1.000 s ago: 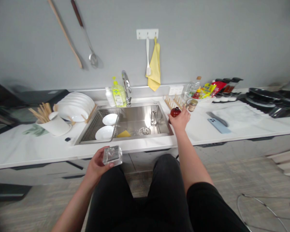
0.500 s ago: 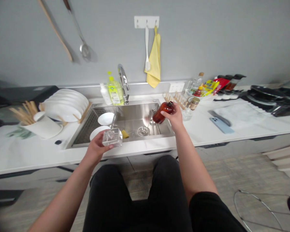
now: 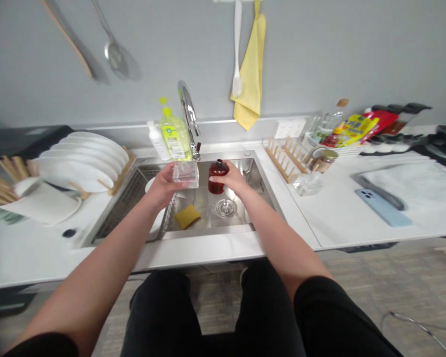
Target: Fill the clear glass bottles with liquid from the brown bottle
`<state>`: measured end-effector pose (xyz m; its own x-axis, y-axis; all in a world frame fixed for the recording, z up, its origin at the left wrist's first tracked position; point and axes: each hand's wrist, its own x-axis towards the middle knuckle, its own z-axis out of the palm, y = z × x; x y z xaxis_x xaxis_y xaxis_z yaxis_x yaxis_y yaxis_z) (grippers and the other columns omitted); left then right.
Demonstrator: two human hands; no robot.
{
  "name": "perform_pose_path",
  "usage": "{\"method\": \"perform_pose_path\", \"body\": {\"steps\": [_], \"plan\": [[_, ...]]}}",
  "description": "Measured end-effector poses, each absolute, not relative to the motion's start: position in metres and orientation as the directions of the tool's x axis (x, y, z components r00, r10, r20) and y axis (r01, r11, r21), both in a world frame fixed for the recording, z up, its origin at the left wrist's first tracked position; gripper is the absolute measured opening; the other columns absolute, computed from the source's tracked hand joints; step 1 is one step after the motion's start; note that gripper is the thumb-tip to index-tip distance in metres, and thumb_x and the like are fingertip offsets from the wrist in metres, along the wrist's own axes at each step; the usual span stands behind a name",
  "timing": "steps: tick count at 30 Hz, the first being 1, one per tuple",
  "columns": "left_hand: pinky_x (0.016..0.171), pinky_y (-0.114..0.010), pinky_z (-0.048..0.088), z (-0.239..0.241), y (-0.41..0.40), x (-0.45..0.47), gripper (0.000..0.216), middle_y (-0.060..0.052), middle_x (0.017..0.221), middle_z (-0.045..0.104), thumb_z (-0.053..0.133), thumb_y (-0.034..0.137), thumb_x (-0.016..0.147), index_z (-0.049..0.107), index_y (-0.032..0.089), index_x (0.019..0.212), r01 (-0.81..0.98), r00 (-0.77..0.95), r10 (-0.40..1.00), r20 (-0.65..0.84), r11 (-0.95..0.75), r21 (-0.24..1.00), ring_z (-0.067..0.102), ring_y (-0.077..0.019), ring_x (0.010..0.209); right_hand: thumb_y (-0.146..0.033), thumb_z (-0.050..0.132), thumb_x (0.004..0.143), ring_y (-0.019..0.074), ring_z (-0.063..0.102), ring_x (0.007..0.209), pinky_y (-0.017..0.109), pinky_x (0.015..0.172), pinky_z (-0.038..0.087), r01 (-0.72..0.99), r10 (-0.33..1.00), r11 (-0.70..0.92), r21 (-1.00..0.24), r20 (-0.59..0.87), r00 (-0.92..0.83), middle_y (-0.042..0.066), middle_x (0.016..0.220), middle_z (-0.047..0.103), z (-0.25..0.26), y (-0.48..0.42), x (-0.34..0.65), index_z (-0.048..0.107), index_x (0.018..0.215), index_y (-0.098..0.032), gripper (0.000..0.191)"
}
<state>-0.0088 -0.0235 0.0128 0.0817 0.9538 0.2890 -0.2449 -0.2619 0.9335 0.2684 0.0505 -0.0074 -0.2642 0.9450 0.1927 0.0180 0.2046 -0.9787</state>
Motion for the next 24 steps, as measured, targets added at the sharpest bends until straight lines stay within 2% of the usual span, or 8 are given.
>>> {"method": "perform_pose_path", "body": {"steps": [3, 8, 11, 13, 17, 20, 24], "plan": [[0.113, -0.055, 0.064, 0.002, 0.001, -0.007, 0.078, -0.011, 0.127, 0.084, 0.112, 0.022, 0.065, 0.074, 0.021, 0.133, -0.264, 0.096, 0.949, 0.302, -0.268, 0.927, 0.082, -0.0295, 0.112, -0.051, 0.109, 0.061, 0.0339, 0.076, 0.124, 0.061, 0.123, 0.055, 0.024, 0.914, 0.213, -0.977, 0.191, -0.357, 0.009, 0.129, 0.082, -0.028, 0.058, 0.273, 0.067, 0.129, -0.022, 0.085], [0.11, -0.05, 0.066, -0.015, 0.017, -0.004, 0.078, -0.009, 0.13, 0.084, 0.112, 0.023, 0.065, 0.075, 0.022, 0.133, -0.286, 0.105, 0.961, 0.254, -0.216, 0.934, 0.082, -0.0294, 0.116, -0.048, 0.109, 0.071, 0.0373, 0.074, 0.135, 0.065, 0.129, 0.054, 0.029, 0.825, 0.227, -0.974, 0.176, -0.537, 0.011, 0.143, 0.078, -0.041, 0.065, 0.29, 0.064, 0.144, -0.027, 0.088], [0.11, -0.049, 0.067, -0.02, 0.016, -0.004, 0.077, -0.006, 0.13, 0.085, 0.112, 0.024, 0.064, 0.076, 0.027, 0.132, -0.266, 0.094, 0.971, 0.222, -0.19, 0.945, 0.082, -0.0287, 0.115, -0.049, 0.109, 0.07, 0.0397, 0.074, 0.138, 0.067, 0.129, 0.055, 0.08, 0.831, 0.271, -0.959, 0.192, -0.522, 0.01, 0.145, 0.078, -0.044, 0.071, 0.29, 0.062, 0.146, -0.031, 0.09], [0.11, -0.05, 0.067, -0.022, 0.015, -0.006, 0.076, -0.006, 0.129, 0.085, 0.112, 0.025, 0.063, 0.076, 0.027, 0.13, -0.248, 0.083, 0.973, 0.217, -0.191, 0.95, 0.083, -0.0288, 0.115, -0.051, 0.11, 0.066, 0.0413, 0.076, 0.135, 0.069, 0.127, 0.057, 0.152, 0.857, 0.299, -0.942, 0.196, -0.476, 0.01, 0.139, 0.08, -0.047, 0.075, 0.287, 0.064, 0.141, -0.031, 0.09], [0.114, -0.052, 0.066, -0.026, 0.015, -0.01, 0.071, -0.007, 0.126, 0.086, 0.113, 0.029, 0.062, 0.076, 0.024, 0.123, -0.232, 0.068, 0.973, 0.218, -0.197, 0.952, 0.082, -0.0292, 0.116, -0.054, 0.11, 0.065, 0.042, 0.08, 0.123, 0.07, 0.121, 0.059, 0.283, 0.893, 0.326, -0.902, 0.195, -0.406, 0.01, 0.126, 0.083, -0.05, 0.076, 0.28, 0.072, 0.127, -0.026, 0.078], [0.118, -0.053, 0.063, -0.029, 0.016, -0.012, 0.071, -0.006, 0.131, 0.084, 0.113, 0.028, 0.063, 0.075, 0.025, 0.123, -0.226, 0.073, 0.967, 0.245, -0.223, 0.948, 0.081, -0.0295, 0.121, -0.052, 0.109, 0.067, 0.041, 0.079, 0.124, 0.068, 0.122, 0.058, 0.264, 0.877, 0.358, -0.895, 0.226, -0.423, 0.009, 0.129, 0.083, -0.05, 0.073, 0.278, 0.074, 0.131, -0.027, 0.077], [0.116, -0.054, 0.063, -0.031, 0.016, -0.012, 0.079, -0.005, 0.131, 0.084, 0.111, 0.026, 0.065, 0.072, 0.031, 0.134, -0.22, 0.112, 0.969, 0.22, -0.192, 0.956, 0.079, -0.0324, 0.128, -0.051, 0.107, 0.069, 0.0402, 0.078, 0.127, 0.067, 0.122, 0.057, 0.218, 0.874, 0.358, -0.908, 0.243, -0.421, 0.008, 0.132, 0.083, -0.051, 0.07, 0.276, 0.072, 0.136, -0.027, 0.08]]}}
